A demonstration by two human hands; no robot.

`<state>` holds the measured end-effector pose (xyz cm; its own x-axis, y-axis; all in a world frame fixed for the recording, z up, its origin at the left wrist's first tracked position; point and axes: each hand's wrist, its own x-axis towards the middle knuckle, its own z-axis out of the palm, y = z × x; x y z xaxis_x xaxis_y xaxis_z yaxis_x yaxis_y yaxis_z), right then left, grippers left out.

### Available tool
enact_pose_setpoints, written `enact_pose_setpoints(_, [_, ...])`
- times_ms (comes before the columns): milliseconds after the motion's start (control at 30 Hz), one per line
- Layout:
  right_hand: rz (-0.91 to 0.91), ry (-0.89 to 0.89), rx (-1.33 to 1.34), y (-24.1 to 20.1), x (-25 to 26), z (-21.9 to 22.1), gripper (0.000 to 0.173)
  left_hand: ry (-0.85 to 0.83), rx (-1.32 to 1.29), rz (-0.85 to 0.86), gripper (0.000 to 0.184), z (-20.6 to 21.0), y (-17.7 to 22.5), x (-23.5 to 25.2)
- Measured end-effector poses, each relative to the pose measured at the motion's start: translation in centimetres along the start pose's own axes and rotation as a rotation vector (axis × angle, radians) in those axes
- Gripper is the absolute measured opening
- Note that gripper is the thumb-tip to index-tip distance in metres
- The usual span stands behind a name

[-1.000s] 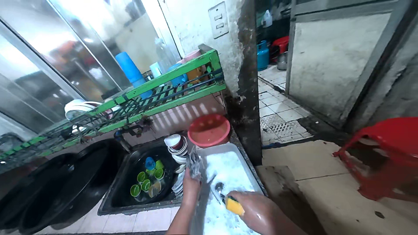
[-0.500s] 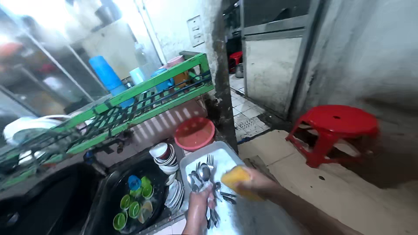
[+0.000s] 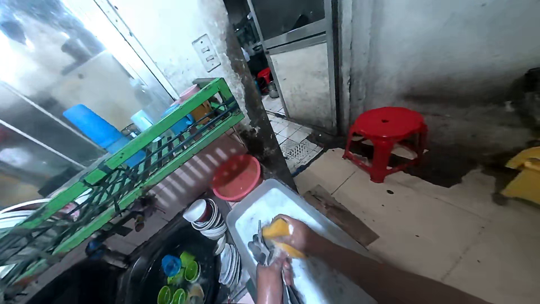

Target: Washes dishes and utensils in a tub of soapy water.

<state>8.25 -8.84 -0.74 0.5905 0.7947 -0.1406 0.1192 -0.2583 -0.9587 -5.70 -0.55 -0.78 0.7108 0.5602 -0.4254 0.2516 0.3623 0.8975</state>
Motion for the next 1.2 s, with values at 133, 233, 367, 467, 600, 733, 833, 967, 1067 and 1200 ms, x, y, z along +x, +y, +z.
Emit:
enact_pose_setpoints(133, [0.083, 0.123, 0.070, -0.5, 2.8, -2.0, 0.050, 0.049, 0.028, 0.035, 0.010, -0.2, -0.3, -0.4])
enact_pose_setpoints(233, [0.169, 0.100, 0.459, -1.4, 2.2, -2.2, 0.058, 0.102, -0.094, 0.091, 0.016, -0.2, -0.1, -0.3])
enact_pose_setpoints(367, [0.095, -0.128, 0.152, -1.2, 0.9, -0.2, 0.061, 0.099, -0.140, 0.121, 0.020, 0.6, 0.3, -0.5])
enact_pose_setpoints(467, [-0.019, 0.015, -0.145, -0.8, 2.4, -1.1, 0.049, 0.084, -0.109, 0.081, 0.017, 1.0, -0.1, -1.1])
enact_pose_setpoints(600, [0.141, 0.253, 0.287, -0.7, 3.3, -1.7, 0.066, 0.099, -0.156, 0.086, 0.013, 1.2, -0.1, -1.8])
enact_pose_setpoints(733, [0.161, -0.019, 0.341, -0.6, 1.6, -0.7, 0.058, -0.022, -0.197, 0.093, 0.018, 1.2, 0.4, -2.2])
enact_pose_setpoints(833, [0.147, 0.176, 0.314, -2.2, 1.3, -1.9, 0.043, -0.012, -0.126, 0.006, 0.014, 1.5, 0.3, -2.3])
enact_pose_setpoints(967, [0.263, 0.451, 0.755, -2.4, 2.7, -1.9, 0.055, 0.133, -0.166, 0.021, 0.013, 2.8, 0.3, -1.3])
enact_pose_setpoints(1067, [0.280, 0.279, 0.599, -2.0, 0.8, 0.9, 0.056, 0.133, -0.153, 0.079, 0.017, 3.0, 1.0, 0.0])
enact_pose_setpoints(1200, [0.276, 0.144, 0.297, -1.7, 0.8, -1.0, 0.047, 0.069, -0.093, 0.083, 0.026, 1.2, 1.2, 0.4])
